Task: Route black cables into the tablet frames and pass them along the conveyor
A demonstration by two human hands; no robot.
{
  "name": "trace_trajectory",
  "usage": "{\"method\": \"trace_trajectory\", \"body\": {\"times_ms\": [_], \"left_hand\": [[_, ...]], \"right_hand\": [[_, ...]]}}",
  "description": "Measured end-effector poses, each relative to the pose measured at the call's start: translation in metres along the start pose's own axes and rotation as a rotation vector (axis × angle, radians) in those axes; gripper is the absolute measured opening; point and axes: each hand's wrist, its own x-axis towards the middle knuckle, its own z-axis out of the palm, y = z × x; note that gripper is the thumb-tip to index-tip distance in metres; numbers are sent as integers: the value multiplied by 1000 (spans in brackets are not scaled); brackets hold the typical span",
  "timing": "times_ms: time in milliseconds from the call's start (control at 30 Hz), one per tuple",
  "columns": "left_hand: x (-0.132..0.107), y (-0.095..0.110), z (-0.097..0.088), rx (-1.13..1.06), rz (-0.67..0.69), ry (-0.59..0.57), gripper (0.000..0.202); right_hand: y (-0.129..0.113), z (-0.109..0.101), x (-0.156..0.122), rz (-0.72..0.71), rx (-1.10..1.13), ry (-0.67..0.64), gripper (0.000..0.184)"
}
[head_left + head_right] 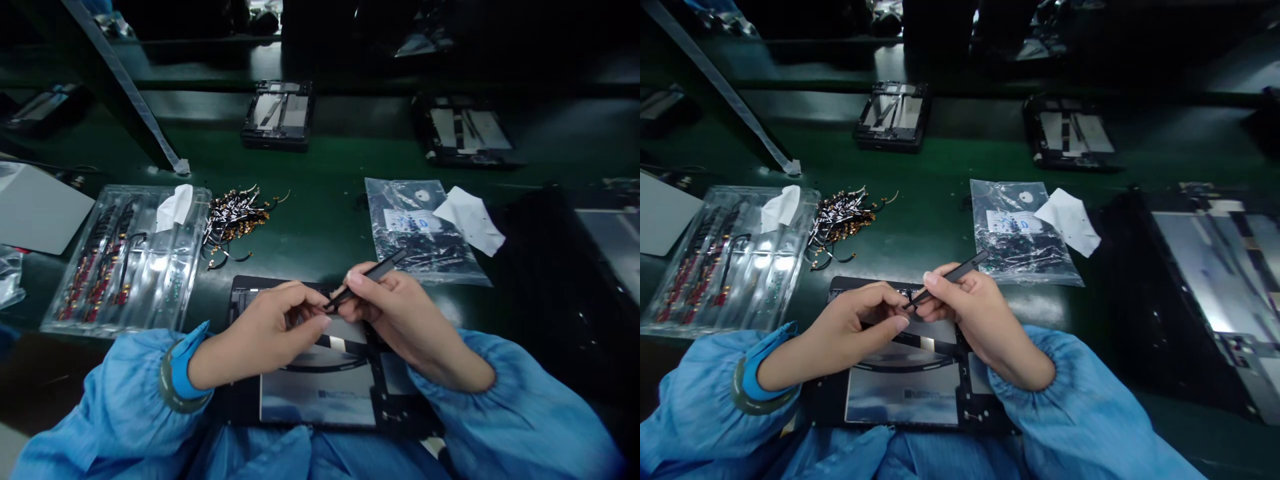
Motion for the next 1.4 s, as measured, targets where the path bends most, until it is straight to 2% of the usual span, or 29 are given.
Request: {"method": "trace_trajectory", "body": {"times_ms": [133,333,700,933,1200,1400], "left_hand": [[0,3,0,-70,-68,-23,11],[2,4,1,-232,-179,-59,12],[6,6,0,-356,-244,-112,15],[6,5,0,-312,-209,-121,13],[0,0,0,-34,2,-54,4],[2,1,-1,-52,-9,-65,2]], "right_hand": [[1,-1,1,64,60,-32,37],[2,-2,1,75,85,-56,33],[4,0,0,42,81,-50,33],[6,2,-1,32,73,-16,35],[6,4,-1,11,24,1,36],[4,4,-2,31,7,-10,34]]}}
